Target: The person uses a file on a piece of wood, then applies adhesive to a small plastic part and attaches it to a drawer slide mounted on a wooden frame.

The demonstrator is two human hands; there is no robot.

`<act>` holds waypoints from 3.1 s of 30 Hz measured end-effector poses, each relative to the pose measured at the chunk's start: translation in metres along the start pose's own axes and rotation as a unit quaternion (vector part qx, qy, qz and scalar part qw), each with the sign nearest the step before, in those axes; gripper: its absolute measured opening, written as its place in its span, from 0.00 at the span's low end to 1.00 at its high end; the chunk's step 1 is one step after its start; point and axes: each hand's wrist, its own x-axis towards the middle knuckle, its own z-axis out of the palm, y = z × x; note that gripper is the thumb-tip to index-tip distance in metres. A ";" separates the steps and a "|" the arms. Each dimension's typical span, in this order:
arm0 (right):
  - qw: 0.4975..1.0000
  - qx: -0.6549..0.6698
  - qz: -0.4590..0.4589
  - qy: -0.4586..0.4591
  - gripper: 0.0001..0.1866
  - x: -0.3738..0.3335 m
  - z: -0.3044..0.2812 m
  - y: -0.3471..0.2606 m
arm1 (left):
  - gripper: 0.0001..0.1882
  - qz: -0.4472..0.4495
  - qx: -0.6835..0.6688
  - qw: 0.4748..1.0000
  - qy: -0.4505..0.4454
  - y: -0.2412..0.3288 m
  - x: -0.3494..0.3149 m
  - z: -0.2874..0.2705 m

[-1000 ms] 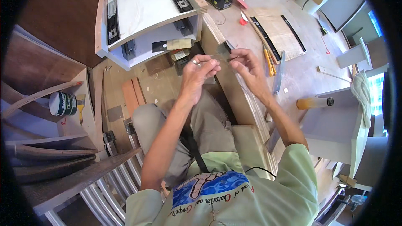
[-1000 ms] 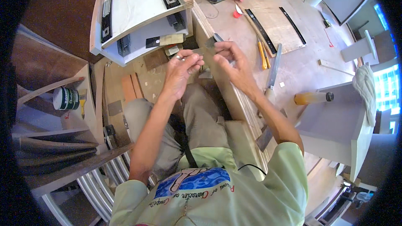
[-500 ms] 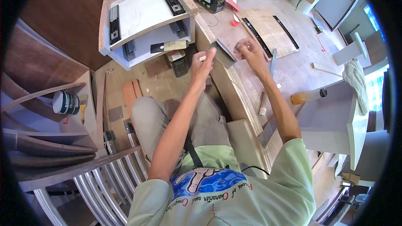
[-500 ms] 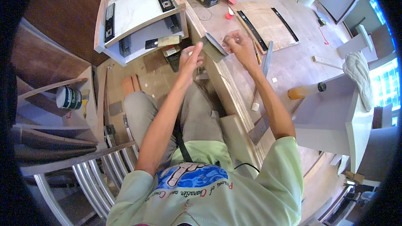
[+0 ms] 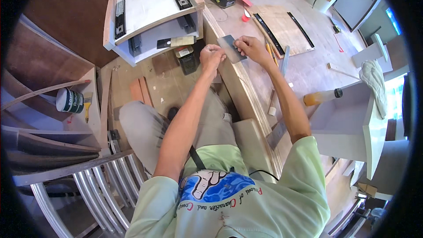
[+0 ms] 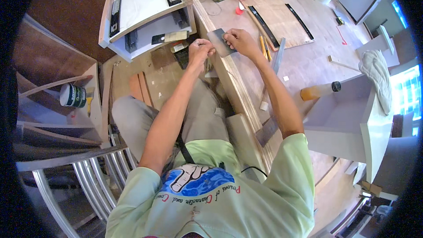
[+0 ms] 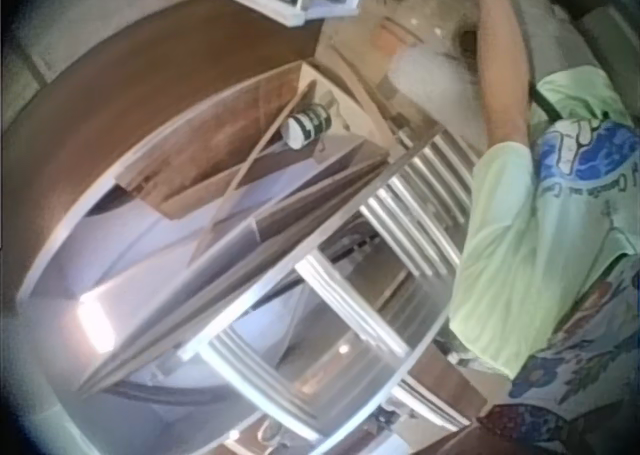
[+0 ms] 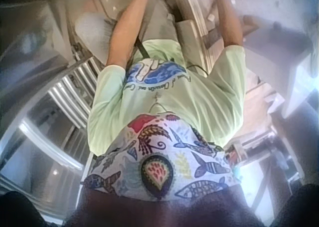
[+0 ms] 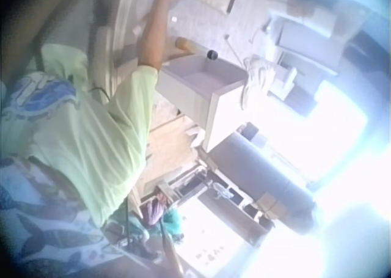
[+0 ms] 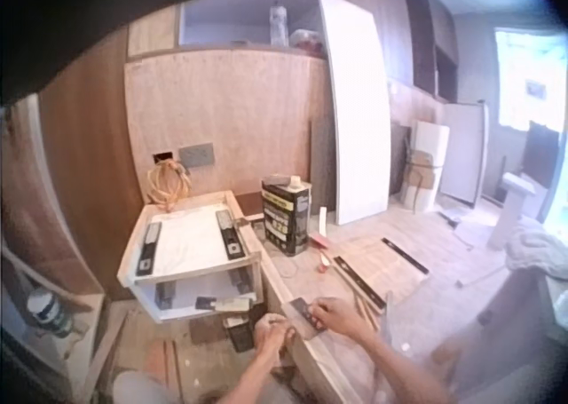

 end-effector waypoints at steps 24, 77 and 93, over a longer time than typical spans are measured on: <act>0.941 -0.330 -0.008 0.076 0.13 -0.005 0.025 -0.025 | 0.12 -0.035 -0.126 0.991 -0.009 -0.019 0.012 0.003; 0.920 -0.362 -0.076 0.125 0.09 0.003 0.043 -0.019 | 0.10 -0.035 -0.098 0.995 0.000 -0.015 0.002 0.006; 0.916 -0.360 -0.099 0.146 0.10 0.007 0.052 -0.014 | 0.11 -0.012 -0.089 0.996 0.005 -0.023 0.006 0.001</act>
